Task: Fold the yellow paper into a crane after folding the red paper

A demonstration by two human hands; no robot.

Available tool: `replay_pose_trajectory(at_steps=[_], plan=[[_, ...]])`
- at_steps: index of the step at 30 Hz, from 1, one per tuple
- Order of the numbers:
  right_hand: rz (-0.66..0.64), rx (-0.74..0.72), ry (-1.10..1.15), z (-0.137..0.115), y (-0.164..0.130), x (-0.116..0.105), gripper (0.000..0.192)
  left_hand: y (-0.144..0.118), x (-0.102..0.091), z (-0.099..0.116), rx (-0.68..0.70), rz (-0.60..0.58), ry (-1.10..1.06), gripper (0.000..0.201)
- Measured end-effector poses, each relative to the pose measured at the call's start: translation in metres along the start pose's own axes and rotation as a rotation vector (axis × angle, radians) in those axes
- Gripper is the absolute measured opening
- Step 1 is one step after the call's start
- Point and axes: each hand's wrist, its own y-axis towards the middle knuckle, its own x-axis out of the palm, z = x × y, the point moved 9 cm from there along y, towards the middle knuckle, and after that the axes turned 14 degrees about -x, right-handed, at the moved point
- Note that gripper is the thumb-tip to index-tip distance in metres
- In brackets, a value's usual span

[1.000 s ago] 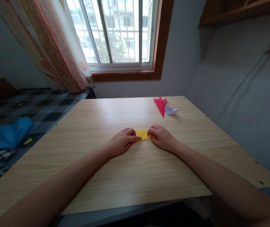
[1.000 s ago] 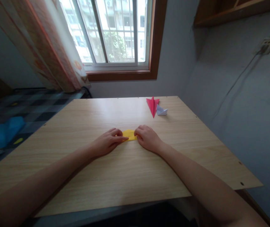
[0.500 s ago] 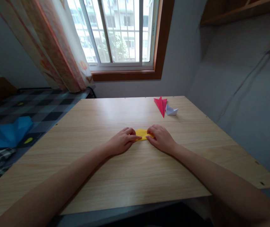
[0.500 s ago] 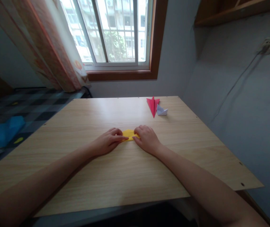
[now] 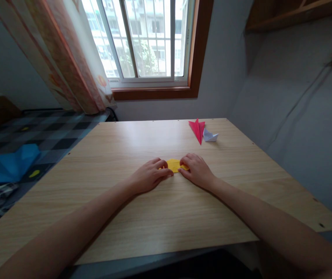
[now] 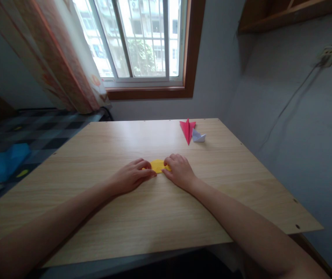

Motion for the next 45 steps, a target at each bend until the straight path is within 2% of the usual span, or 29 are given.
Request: replay_pose_trajectory(at_steps=[10,16,23,27,30,35,40,45], plan=[[-0.002,-0.051,0.031,-0.001,-0.001,0.001,0.011,0.000,0.000,-0.005,-0.022,0.001,-0.073,0.029],[-0.015,-0.102,0.073,-0.001,-0.003,0.002,0.021,0.000,-0.003,-0.007,-0.020,0.012,-0.072,0.028],[-0.030,-0.162,0.091,-0.002,-0.002,-0.001,0.028,-0.002,-0.006,0.002,0.026,0.009,0.116,0.028],[-0.050,-0.207,0.080,-0.007,-0.002,-0.004,0.032,-0.002,-0.008,0.006,-0.008,0.101,0.243,0.025],[-0.042,-0.241,0.079,-0.012,-0.002,-0.008,0.032,-0.002,-0.009,0.005,-0.046,0.165,0.251,0.024],[-0.010,-0.321,0.116,-0.021,-0.003,-0.011,0.032,0.000,0.004,-0.002,-0.059,0.032,0.162,0.022],[-0.023,-0.370,0.180,-0.024,-0.005,-0.007,0.032,0.002,-0.001,-0.005,-0.081,0.019,0.045,0.021],[-0.041,-0.380,0.204,-0.026,-0.004,-0.006,0.036,0.002,-0.007,-0.003,-0.137,0.009,0.055,0.021]])
